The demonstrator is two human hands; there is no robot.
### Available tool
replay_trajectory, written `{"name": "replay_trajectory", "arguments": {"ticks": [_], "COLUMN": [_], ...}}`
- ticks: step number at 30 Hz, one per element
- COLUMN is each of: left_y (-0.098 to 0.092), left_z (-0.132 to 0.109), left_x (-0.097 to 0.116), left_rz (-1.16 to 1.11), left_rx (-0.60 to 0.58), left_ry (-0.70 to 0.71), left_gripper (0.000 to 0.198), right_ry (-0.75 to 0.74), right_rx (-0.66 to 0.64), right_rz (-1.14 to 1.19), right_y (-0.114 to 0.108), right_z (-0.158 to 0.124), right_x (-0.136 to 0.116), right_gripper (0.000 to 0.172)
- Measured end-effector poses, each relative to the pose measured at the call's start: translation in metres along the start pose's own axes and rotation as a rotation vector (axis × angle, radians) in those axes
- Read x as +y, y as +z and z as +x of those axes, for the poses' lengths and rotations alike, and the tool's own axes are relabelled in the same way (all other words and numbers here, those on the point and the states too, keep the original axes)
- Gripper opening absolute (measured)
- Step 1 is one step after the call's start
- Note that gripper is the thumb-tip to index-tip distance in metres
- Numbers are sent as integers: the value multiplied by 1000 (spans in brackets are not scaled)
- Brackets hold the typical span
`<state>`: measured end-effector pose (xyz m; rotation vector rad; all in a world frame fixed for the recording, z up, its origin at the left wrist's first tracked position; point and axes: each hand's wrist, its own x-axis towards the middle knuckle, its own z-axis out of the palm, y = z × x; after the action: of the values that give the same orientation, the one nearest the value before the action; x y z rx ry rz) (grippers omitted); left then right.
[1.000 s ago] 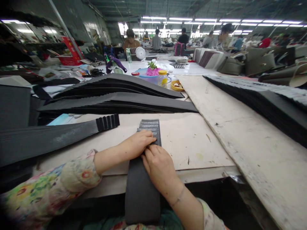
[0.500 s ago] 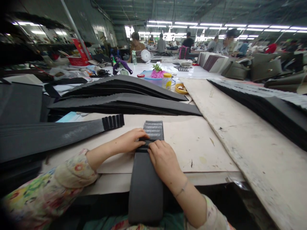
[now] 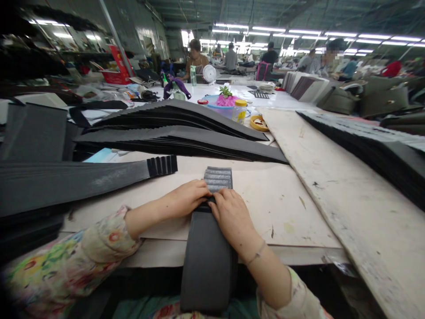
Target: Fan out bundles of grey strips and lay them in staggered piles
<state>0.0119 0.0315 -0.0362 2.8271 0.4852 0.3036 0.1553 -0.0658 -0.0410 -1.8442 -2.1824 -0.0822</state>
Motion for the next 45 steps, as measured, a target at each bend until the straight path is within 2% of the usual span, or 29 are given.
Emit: {"name": "replay_trajectory", "arguments": {"ticks": [5, 11, 15, 18, 22, 27, 30, 34, 39, 45], "left_y": [2, 6, -3, -14, -18, -7, -5, -10, -24, -28], "left_z": [-10, -31, -36, -28, -13, -4, 2, 14, 20, 37], "left_x": [4, 0, -5, -15, -28, -28, -26, -23, -15, -13], "left_rz": [142, 49, -57, -144, -138, -92, -106, -173, -258, -413], "left_rx": [-40, 46, 32, 1, 80, 97, 103, 58, 0, -152], "left_ry": [27, -40, -110, -197, -366, -325, -357, -420, -366, -362], "left_gripper": [24, 32, 32, 29, 23, 18, 13, 9, 10, 33], "right_ry": [-19, -34, -19, -16, -13, -5, -2, 2, 2, 2], "right_rx": [-5, 42, 81, 102, 108, 91, 105, 120, 137, 132], "right_rz": [-86, -77, -76, -78, -78, -68, -57, -50, -35, -10], "right_y": [-1, 1, 3, 3, 2, 2, 2, 3, 3, 2], "right_z": [1, -3, -5, -5, -5, -5, -5, -6, -10, -13], "right_x": [-4, -2, -4, -5, -5, -5, -5, -5, -5, -6], "right_gripper": [24, 25, 24, 23, 24, 24, 24, 24, 25, 24]}}
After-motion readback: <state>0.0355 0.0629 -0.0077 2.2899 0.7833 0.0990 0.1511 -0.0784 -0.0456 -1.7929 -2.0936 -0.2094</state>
